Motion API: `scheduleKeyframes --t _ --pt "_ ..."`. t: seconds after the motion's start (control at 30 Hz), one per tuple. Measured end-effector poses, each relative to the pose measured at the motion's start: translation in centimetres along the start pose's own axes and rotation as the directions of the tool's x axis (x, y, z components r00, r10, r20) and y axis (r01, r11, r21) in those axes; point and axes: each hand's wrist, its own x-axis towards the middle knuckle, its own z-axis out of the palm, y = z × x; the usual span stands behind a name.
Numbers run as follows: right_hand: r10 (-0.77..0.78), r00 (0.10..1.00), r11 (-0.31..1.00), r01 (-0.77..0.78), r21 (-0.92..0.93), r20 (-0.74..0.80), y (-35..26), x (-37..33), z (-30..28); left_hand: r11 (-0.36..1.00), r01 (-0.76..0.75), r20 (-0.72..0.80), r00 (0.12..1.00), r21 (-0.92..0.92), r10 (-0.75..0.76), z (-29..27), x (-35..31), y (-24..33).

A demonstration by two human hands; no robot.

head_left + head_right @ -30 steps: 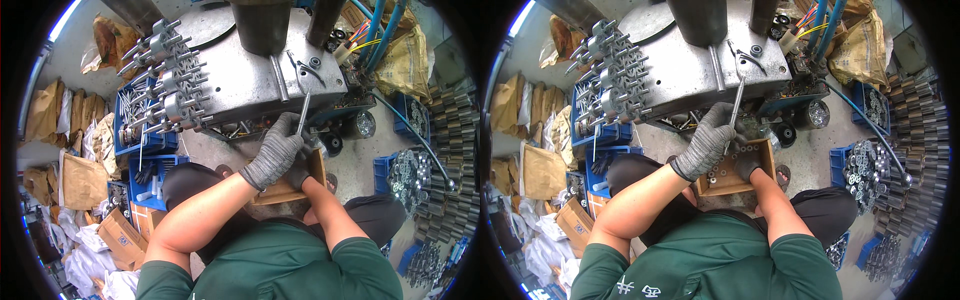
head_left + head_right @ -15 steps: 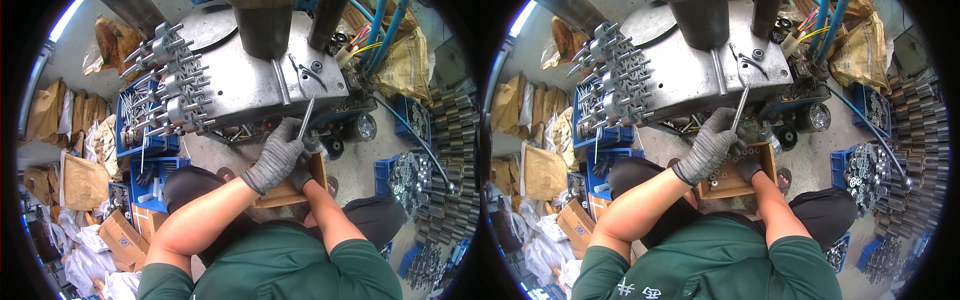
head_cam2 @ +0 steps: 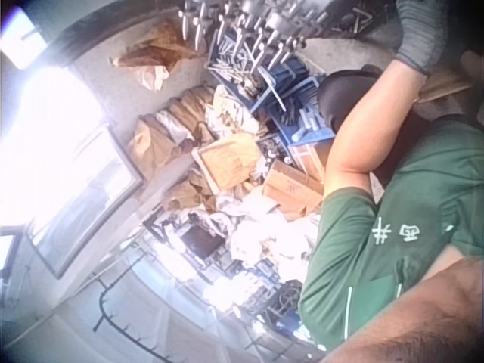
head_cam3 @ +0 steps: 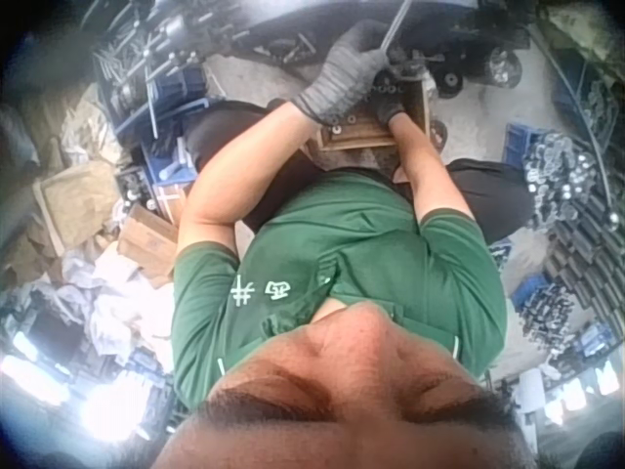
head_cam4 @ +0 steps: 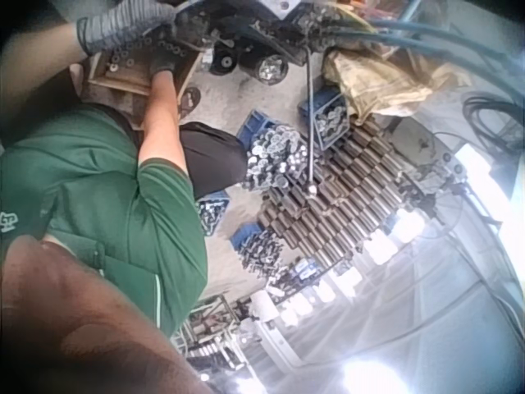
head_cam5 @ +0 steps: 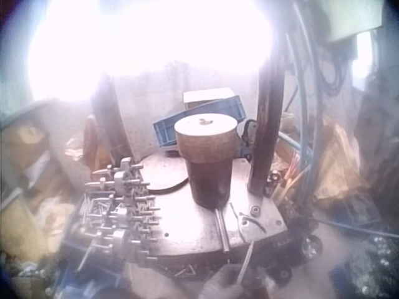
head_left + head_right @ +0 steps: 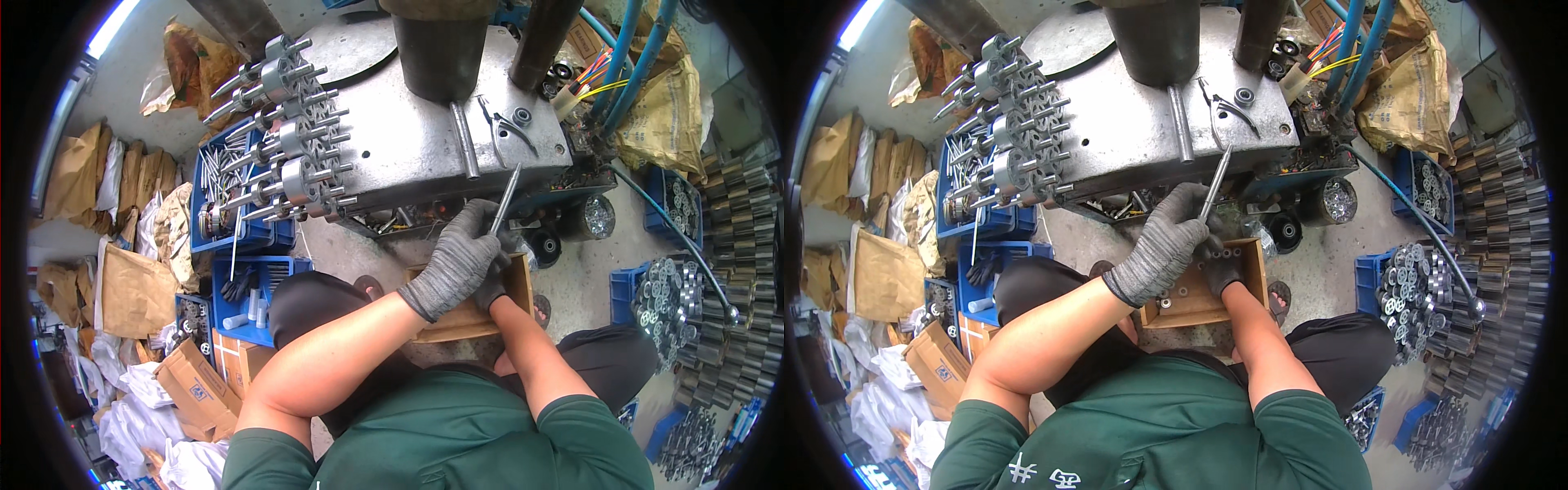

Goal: Operator uses a manual press machine to assemble or stamp metal components.

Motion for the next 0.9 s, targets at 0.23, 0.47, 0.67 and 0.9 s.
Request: scheduleKeyframes --t 0.23,0.47,0.67,0.9 --pt "-0.045 0.997 0.997 0.048 0.058 -0.065 -0.2 -0.4 0.4 1.000 0.006 0.004 1.000 0.024 -0.006 0.0 -0.2 0.2" --pt "-0.030 0.998 0.985 0.020 0.173 0.055 -2.4 -1.5 -6.9 0.998 0.014 -0.002 1.000 0.064 -0.014 0.1 -0.4 0.6" --pt "0.150 0.956 0.650 -0.287 0.704 0.251 -5.5 -3.4 -14.8 0.998 0.009 -0.001 1.000 0.060 -0.009 -0.1 -0.2 0.3" --pt "0.070 0.986 0.938 -0.117 0.325 0.154 -4.9 -1.6 -9.0 0.998 -0.003 -0.006 1.000 0.066 0.003 -0.4 -0.3 -0.2"
